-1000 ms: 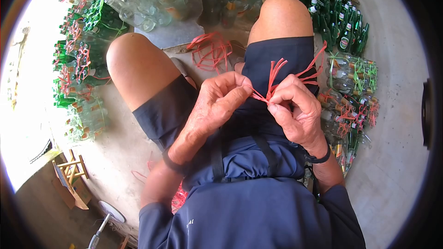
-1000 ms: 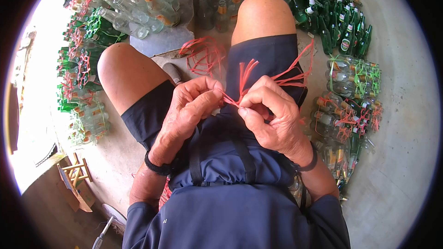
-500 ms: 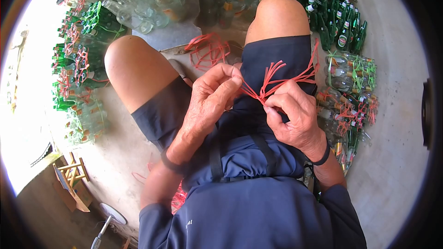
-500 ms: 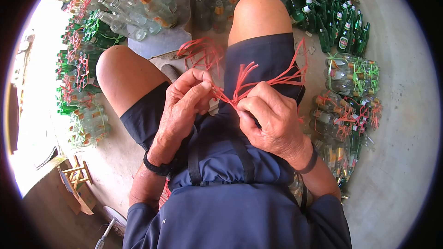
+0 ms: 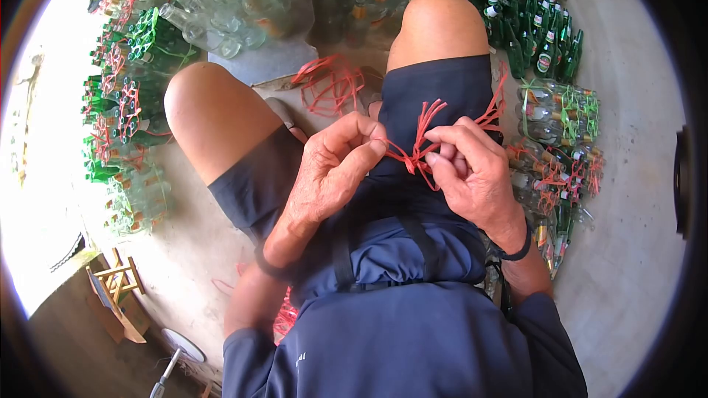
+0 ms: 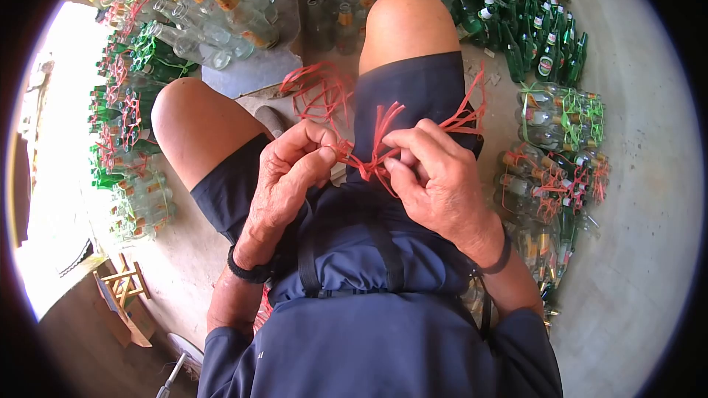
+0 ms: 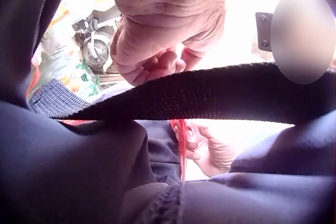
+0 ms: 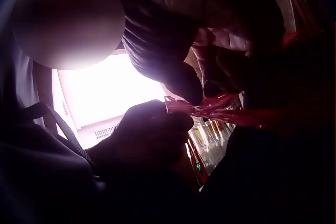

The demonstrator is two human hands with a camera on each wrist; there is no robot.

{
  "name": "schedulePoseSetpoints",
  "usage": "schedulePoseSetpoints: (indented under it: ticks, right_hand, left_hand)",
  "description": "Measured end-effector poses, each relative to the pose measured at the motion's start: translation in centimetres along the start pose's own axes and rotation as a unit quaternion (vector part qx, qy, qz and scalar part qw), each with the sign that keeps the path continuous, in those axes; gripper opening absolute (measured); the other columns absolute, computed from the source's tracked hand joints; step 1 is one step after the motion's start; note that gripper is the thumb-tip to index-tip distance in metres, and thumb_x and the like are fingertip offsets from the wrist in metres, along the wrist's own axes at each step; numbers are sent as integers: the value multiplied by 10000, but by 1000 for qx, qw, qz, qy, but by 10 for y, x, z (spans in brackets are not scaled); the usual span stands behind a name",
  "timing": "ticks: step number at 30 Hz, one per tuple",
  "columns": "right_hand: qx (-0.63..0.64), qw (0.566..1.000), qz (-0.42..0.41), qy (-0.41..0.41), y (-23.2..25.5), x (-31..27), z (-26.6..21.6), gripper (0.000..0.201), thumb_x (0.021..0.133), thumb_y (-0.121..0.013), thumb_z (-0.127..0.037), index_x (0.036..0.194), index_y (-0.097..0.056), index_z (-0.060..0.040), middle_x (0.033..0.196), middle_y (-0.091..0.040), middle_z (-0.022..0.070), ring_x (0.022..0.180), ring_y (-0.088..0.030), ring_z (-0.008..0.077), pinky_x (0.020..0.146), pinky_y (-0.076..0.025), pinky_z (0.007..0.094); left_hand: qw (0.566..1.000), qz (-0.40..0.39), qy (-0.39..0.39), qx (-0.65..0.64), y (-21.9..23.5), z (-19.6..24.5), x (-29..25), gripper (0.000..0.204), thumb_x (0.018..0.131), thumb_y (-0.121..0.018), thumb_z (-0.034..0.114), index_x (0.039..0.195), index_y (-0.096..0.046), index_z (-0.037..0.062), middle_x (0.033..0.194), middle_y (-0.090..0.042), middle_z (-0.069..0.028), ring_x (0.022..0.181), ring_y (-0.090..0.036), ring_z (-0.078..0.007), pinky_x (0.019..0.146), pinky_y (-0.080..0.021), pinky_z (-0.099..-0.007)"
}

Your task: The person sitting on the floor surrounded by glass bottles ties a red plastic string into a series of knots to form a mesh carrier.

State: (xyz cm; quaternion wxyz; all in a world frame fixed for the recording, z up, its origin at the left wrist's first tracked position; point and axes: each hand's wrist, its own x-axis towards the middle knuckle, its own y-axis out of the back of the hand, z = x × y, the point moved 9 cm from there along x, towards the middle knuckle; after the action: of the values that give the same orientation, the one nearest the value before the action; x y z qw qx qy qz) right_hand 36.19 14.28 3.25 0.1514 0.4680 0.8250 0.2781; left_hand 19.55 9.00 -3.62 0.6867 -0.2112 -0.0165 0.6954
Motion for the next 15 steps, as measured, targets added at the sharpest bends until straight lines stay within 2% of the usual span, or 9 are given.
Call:
schedulePoseSetpoints:
  ticks: [4, 6, 12, 15]
  right_hand:
    - [-74, 996, -17, 55, -10, -3, -2, 172, 810, -735, 70, 940, -666, -19, 870, -577, 77, 669, -649, 229, 600, -542, 356]
    - [-109, 987, 9, 119, -9, -5, -7, 191, 783, -744, 78, 923, -667, -27, 867, -572, 83, 689, -651, 264, 617, -546, 376]
    - [-100, 978, 82, 162, 8, -1, -26, 169, 791, -729, 88, 895, -650, -19, 889, -575, 86, 732, -654, 266, 631, -536, 376]
    - [-49, 986, 85, 134, 9, -3, -21, 160, 803, -717, 90, 900, -641, -11, 902, -595, 95, 742, -657, 272, 643, -538, 374]
  left_hand:
    - [1000, -15, 2, 8, 0, -2, 0, 37, 1002, -613, 62, 998, -635, 31, 818, -547, 73, 743, -434, -13, 652, -356, -203]
    - [1000, -13, -2, 11, 0, 1, -1, 37, 1001, -612, 59, 994, -635, 30, 820, -549, 73, 748, -438, -13, 656, -358, -203]
    - [1000, -9, -2, 21, 3, -1, -3, 41, 999, -607, 58, 988, -631, 26, 841, -563, 61, 766, -453, -18, 677, -374, -207]
    - [999, -24, -15, 43, -1, 1, -2, 48, 1000, -598, 60, 988, -625, 22, 863, -571, 42, 793, -472, -33, 707, -395, -218]
